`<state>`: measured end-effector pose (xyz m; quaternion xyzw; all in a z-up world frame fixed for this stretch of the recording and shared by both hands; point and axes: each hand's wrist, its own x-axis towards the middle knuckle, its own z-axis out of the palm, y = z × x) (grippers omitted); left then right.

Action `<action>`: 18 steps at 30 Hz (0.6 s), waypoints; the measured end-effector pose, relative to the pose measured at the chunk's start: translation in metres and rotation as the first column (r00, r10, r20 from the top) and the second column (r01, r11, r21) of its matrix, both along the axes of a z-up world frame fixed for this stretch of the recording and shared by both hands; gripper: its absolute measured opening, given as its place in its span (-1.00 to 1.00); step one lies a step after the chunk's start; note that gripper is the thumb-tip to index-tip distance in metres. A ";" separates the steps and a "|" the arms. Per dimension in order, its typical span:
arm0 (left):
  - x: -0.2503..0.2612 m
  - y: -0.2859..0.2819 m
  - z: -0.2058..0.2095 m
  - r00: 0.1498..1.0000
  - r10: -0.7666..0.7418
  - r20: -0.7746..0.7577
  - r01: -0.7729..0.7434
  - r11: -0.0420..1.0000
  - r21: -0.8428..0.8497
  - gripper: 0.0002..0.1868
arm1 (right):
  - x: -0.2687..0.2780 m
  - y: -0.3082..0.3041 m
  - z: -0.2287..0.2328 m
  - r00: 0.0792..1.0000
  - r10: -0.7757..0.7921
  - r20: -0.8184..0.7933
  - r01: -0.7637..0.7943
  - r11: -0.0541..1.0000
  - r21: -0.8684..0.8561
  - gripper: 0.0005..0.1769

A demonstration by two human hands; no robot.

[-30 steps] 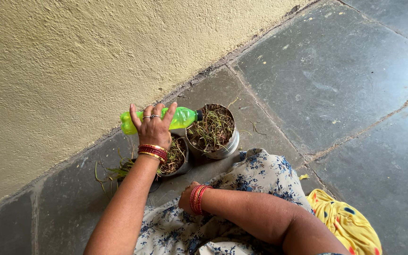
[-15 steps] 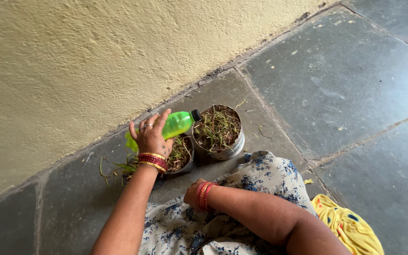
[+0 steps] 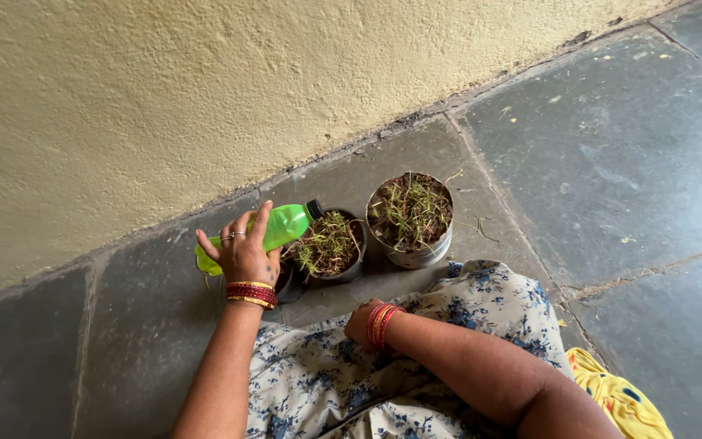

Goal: The person sits on a tiled floor and waters three small potted plants using a green plastic bottle. They pour water into each pot sequentially, moving from one to the next and repeating the cycle.

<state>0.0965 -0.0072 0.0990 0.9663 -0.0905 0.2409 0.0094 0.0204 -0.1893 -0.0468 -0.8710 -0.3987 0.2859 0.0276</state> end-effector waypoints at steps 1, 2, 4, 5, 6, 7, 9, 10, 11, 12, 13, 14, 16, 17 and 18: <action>-0.002 0.004 -0.004 1.000 -0.004 0.016 0.004 1.000 0.002 0.05 | -0.001 0.000 -0.001 1.000 -0.004 -0.003 0.004 1.000 -0.013 -0.50; -0.003 0.007 -0.008 0.999 -0.007 0.032 0.007 1.000 0.005 0.05 | -0.001 0.000 -0.001 1.000 -0.008 -0.006 0.008 1.000 -0.026 -0.51; -0.002 0.014 -0.017 0.999 0.001 0.047 0.000 1.000 -0.018 0.02 | -0.001 0.000 0.000 1.000 -0.008 -0.017 0.007 0.998 -0.056 -0.52; -0.003 0.016 -0.023 0.999 0.006 0.054 -0.004 0.999 -0.032 0.01 | -0.001 0.001 0.000 1.000 -0.002 -0.023 0.001 0.997 -0.075 -0.51; -0.003 0.019 -0.028 0.998 0.010 0.068 -0.008 0.999 -0.033 0.00 | -0.001 0.001 0.000 1.000 0.003 -0.030 -0.006 0.996 -0.093 -0.51; -0.004 0.021 -0.034 0.997 0.014 0.081 -0.011 0.999 -0.034 -0.02 | -0.001 0.001 0.000 0.999 -0.003 -0.036 0.000 0.996 -0.094 -0.49; -0.006 0.025 -0.044 0.994 0.015 0.107 -0.012 1.000 -0.026 -0.04 | -0.002 0.001 -0.002 0.999 -0.017 -0.047 0.013 0.995 -0.094 -0.47; -0.007 0.027 -0.048 0.993 0.011 0.120 -0.009 1.000 -0.018 -0.05 | -0.001 0.002 -0.004 0.999 -0.018 -0.050 0.013 0.995 -0.103 -0.47; -0.008 0.029 -0.051 0.991 0.007 0.133 -0.006 1.000 -0.008 -0.05 | 0.000 0.003 -0.005 0.998 -0.019 -0.054 0.013 0.994 -0.110 -0.47; -0.008 0.031 -0.054 0.992 0.016 0.123 -0.013 1.000 -0.025 -0.04 | 0.000 0.003 -0.007 0.998 -0.021 -0.058 0.014 0.993 -0.117 -0.47; -0.008 0.031 -0.057 0.993 0.025 0.115 -0.020 0.999 -0.041 -0.04 | 0.000 0.002 -0.009 0.998 -0.029 -0.061 0.022 0.994 -0.111 -0.49; -0.008 0.032 -0.059 0.994 0.034 0.106 -0.028 0.998 -0.057 -0.03 | 0.000 0.001 -0.010 0.997 -0.037 -0.065 0.030 0.994 -0.105 -0.50; -0.009 0.033 -0.063 0.994 0.037 0.100 -0.028 0.996 -0.089 -0.05 | 0.000 0.002 -0.011 0.996 -0.049 -0.074 0.041 0.993 -0.107 -0.49; -0.010 0.034 -0.065 0.994 0.040 0.098 -0.030 0.994 -0.106 -0.05 | 0.000 0.002 -0.012 0.996 -0.051 -0.080 0.042 0.993 -0.115 -0.48; -0.010 0.034 -0.068 0.994 0.027 0.105 -0.015 0.993 -0.118 -0.06 | 0.000 0.003 -0.013 0.995 -0.053 -0.085 0.042 0.992 -0.122 -0.46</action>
